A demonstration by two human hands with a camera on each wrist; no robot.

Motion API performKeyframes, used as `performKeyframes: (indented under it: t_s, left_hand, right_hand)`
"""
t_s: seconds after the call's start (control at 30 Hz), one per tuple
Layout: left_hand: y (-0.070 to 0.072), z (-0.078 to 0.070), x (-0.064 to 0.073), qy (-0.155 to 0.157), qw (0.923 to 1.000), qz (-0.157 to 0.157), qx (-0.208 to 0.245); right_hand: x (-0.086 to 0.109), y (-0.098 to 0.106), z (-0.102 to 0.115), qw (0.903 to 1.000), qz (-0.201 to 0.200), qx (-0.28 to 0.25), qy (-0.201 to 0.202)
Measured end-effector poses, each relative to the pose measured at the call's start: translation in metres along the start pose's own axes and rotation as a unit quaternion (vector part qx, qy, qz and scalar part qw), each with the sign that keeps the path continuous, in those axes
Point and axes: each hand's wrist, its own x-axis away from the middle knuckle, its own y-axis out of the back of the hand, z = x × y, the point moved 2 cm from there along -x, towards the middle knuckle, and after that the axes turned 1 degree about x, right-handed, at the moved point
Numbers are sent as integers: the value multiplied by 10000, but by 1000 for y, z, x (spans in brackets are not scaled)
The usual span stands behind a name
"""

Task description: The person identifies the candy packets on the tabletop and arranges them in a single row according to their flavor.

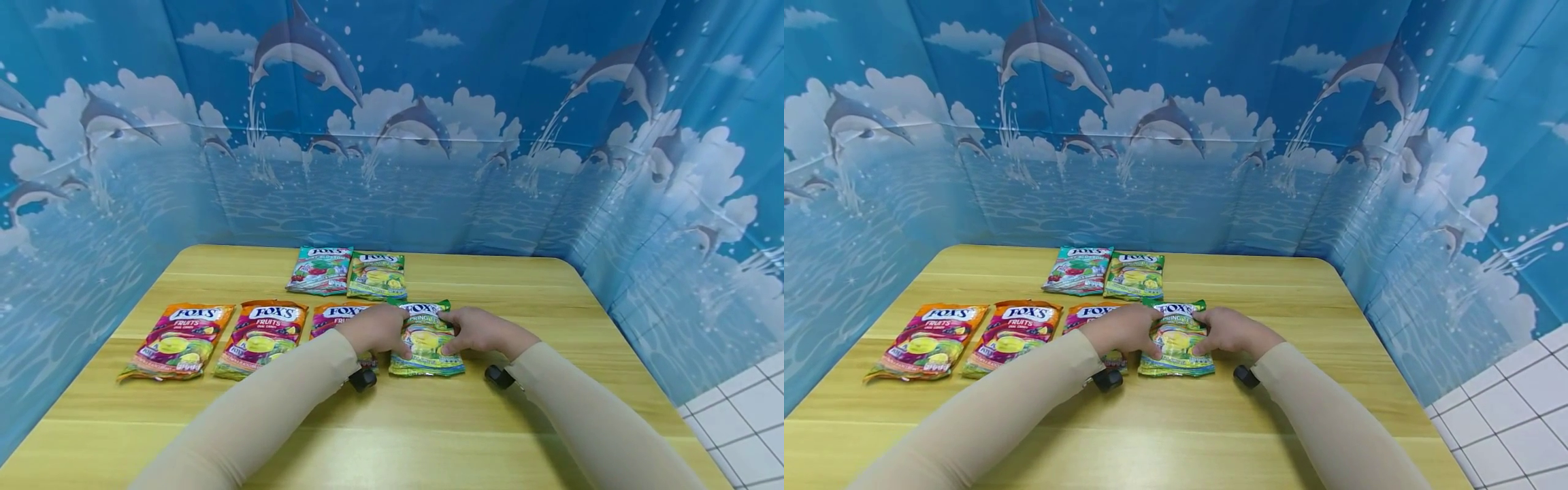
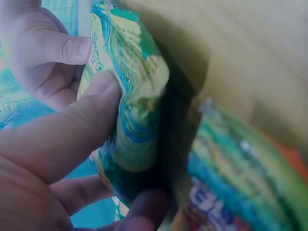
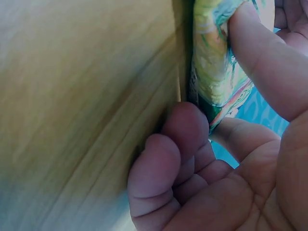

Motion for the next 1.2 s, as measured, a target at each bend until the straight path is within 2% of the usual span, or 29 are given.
performKeyframes:
  t_s: [0.4,0.67,1.2]
  left_hand:
    - [3,-4,-2,50,9999,80,-110]
    - [2,-3,-2,45,10000,1,-10]
    - [2,-2,-1,30,10000,12,-53]
  right_hand:
    - [2,0,4,9999,64,59,-73]
    - [1,0,5,9999,55,103,-68]
    - [1,-1,2,9999,37,-68,-119]
